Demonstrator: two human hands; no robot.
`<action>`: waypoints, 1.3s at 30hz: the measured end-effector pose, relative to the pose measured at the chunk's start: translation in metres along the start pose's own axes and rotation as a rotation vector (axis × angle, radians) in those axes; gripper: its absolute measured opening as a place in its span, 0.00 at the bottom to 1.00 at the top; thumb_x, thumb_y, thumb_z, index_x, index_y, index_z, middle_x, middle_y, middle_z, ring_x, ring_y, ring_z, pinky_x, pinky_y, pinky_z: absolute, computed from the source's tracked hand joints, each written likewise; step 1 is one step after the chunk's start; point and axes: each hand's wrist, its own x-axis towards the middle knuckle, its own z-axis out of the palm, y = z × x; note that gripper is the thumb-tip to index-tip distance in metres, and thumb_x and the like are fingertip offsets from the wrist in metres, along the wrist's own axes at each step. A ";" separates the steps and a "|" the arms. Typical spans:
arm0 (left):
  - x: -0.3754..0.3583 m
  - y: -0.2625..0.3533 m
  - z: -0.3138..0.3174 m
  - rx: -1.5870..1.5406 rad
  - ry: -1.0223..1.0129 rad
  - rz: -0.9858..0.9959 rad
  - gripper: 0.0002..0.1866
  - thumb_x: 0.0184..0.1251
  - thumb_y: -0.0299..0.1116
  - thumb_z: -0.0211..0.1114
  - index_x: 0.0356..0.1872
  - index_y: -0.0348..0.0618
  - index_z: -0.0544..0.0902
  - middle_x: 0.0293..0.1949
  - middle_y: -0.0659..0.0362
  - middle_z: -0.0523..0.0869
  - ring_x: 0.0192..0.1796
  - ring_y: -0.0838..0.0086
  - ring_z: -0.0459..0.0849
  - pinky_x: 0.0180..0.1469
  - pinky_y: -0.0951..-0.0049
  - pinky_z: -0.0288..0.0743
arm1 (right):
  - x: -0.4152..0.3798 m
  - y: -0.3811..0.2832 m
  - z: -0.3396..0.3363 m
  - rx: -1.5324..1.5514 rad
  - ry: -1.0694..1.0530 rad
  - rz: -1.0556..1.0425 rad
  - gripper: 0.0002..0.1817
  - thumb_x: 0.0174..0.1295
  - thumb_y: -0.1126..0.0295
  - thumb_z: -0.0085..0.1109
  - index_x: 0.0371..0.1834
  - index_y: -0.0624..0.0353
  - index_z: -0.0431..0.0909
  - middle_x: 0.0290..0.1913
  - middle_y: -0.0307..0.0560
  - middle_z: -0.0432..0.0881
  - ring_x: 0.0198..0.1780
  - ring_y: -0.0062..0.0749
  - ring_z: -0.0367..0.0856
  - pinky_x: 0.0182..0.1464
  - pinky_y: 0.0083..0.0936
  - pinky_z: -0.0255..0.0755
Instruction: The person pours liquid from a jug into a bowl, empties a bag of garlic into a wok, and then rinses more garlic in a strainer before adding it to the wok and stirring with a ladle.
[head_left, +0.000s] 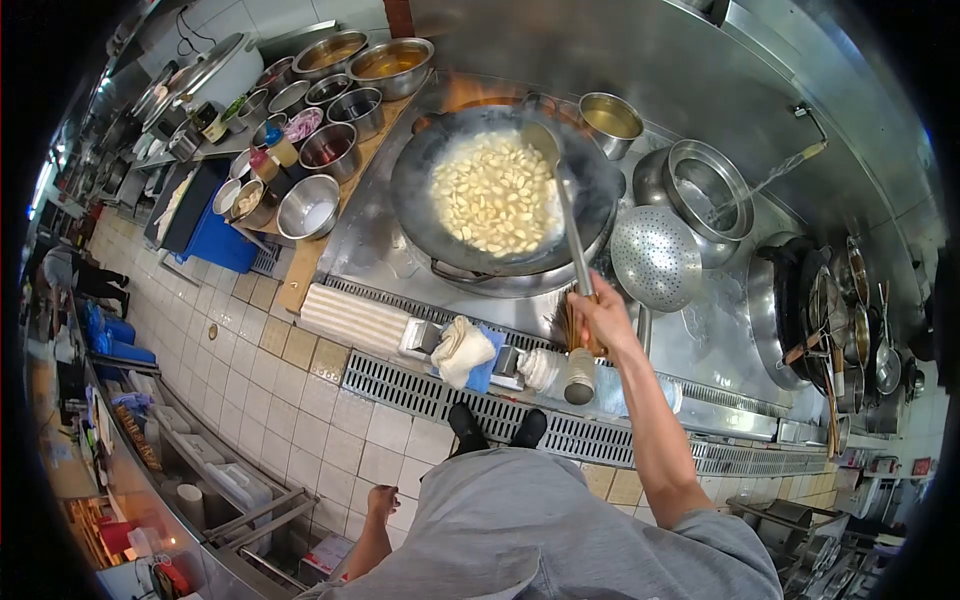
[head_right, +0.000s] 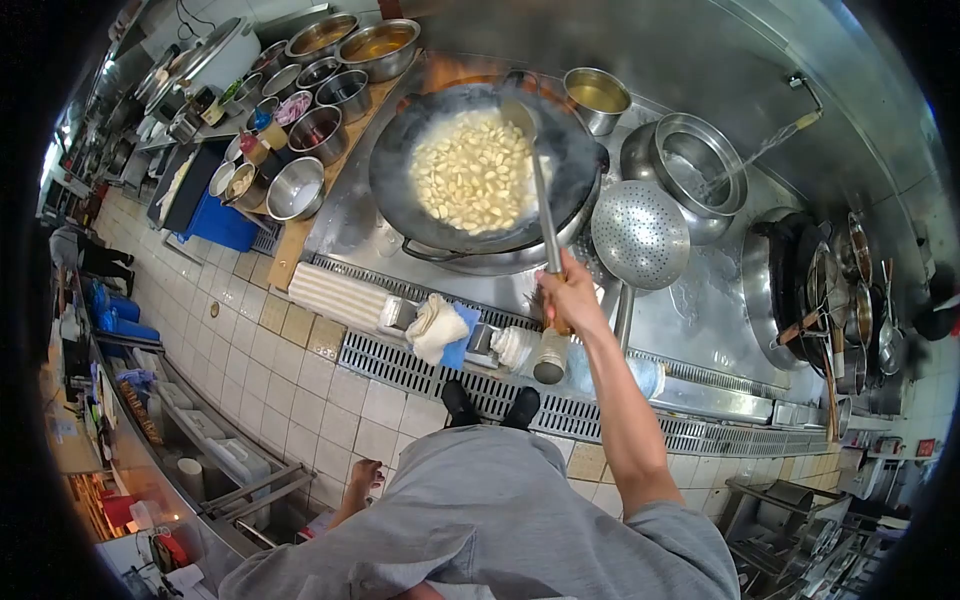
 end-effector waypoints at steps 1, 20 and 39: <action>-0.001 -0.004 0.002 -0.002 0.000 0.000 0.15 0.61 0.35 0.64 0.43 0.35 0.82 0.23 0.55 0.82 0.25 0.69 0.86 0.19 0.70 0.76 | -0.007 -0.001 0.007 -0.001 -0.001 -0.001 0.33 0.66 0.73 0.58 0.73 0.57 0.57 0.19 0.33 0.70 0.12 0.18 0.65 0.11 0.19 0.61; 0.024 0.105 0.008 0.055 -0.050 0.241 0.16 0.62 0.36 0.63 0.47 0.38 0.80 0.27 0.58 0.83 0.28 0.71 0.85 0.27 0.69 0.77 | -0.125 -0.003 -0.027 -0.196 -0.200 0.183 0.39 0.64 0.72 0.60 0.77 0.55 0.53 0.15 0.33 0.68 0.13 0.17 0.66 0.12 0.20 0.57; 0.000 0.022 0.009 -0.012 -0.032 0.008 0.10 0.62 0.32 0.64 0.41 0.38 0.82 0.22 0.59 0.80 0.20 0.73 0.81 0.19 0.74 0.72 | -0.131 -0.030 -0.045 -0.812 -0.125 -0.022 0.35 0.59 0.72 0.60 0.72 0.62 0.60 0.24 0.60 0.80 0.29 0.55 0.81 0.37 0.40 0.73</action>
